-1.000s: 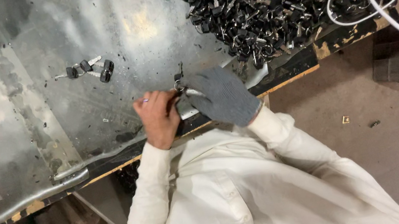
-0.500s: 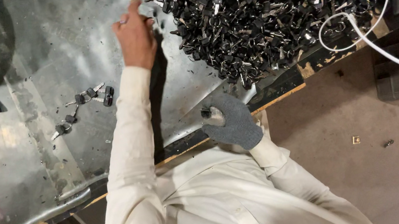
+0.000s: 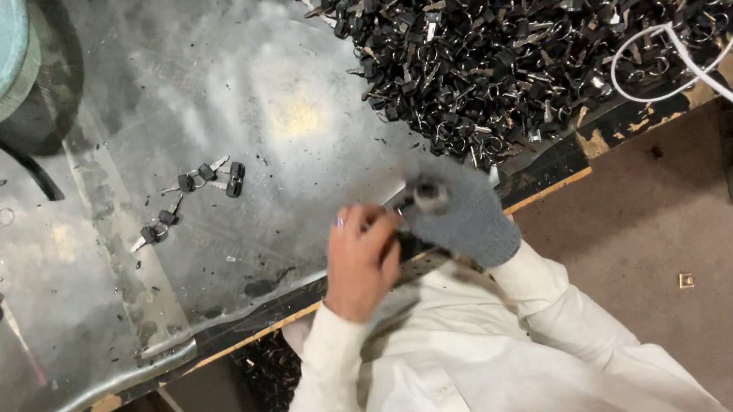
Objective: The person repeatedly picks up small black key blanks and metal key rings from a large pile on a metal table, then joins them together by hand. The assembled keys are placed into a smaller pile on the table.
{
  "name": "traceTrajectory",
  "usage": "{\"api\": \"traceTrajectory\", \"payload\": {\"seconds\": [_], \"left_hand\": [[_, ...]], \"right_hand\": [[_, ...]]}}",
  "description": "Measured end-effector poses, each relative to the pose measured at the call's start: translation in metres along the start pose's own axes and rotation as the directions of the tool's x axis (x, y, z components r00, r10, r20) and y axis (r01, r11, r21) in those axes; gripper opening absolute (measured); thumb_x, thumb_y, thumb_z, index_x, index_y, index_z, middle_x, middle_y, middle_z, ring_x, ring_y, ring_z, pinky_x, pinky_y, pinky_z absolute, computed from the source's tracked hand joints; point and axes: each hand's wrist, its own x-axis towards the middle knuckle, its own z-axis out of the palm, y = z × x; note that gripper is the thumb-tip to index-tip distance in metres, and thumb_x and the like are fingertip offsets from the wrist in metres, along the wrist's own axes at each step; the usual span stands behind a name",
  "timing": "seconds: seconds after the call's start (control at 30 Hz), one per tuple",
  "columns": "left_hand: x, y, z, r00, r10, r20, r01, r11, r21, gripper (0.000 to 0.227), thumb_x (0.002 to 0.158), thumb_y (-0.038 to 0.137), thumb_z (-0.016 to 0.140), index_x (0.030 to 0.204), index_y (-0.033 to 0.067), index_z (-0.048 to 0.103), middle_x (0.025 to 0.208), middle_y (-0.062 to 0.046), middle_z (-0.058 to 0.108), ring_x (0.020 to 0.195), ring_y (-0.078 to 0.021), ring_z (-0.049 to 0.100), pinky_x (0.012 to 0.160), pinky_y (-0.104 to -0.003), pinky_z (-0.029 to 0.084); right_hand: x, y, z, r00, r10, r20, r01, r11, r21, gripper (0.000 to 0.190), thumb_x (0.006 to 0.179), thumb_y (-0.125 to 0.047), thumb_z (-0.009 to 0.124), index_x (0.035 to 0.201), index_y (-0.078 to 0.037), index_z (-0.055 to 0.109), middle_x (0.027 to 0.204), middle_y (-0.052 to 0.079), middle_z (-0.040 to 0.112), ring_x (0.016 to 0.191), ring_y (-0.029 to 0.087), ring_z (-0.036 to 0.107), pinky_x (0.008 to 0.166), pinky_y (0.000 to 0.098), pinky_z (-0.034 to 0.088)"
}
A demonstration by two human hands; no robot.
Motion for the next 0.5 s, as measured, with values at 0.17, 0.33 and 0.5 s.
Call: {"api": "traceTrajectory", "payload": {"seconds": [0.17,0.33,0.5], "left_hand": [[0.026,-0.019,-0.012,0.991,-0.112,0.068,0.083,0.937,0.338,0.038,0.074,0.004,0.071,0.112,0.0016,0.071,0.094,-0.015,0.062,0.086,-0.0339,0.058,0.075,-0.047,0.043],[0.011,0.005,-0.004,0.997,0.059,0.053,-0.041,0.958,-0.284,0.026,0.082,0.001,0.067,0.108,0.0058,0.071,0.099,-0.011,0.063,0.091,-0.0267,0.062,0.081,-0.038,0.051],[0.034,-0.032,0.008,0.994,0.039,0.101,-0.054,0.987,0.151,0.023,0.077,0.002,0.071,0.1,0.0043,0.072,0.096,-0.015,0.064,0.09,-0.0352,0.059,0.078,-0.045,0.046]], "right_hand": [[0.001,-0.01,-0.006,0.999,-0.006,-0.042,0.004,0.999,-0.053,0.049,0.08,-0.014,0.085,0.124,-0.002,0.067,0.115,0.013,0.073,0.1,0.022,0.075,0.086,0.0358,0.064],[-0.007,-0.01,-0.007,0.992,-0.031,0.125,0.019,0.995,0.097,0.063,0.072,-0.017,0.086,0.127,0.002,0.062,0.115,0.016,0.07,0.102,0.024,0.072,0.089,0.038,0.063],[0.01,-0.006,0.0,0.999,0.023,-0.043,-0.041,0.873,-0.485,0.06,0.081,-0.022,0.083,0.132,0.001,0.061,0.102,0.016,0.07,0.095,0.034,0.067,0.085,0.0487,0.055]]}}
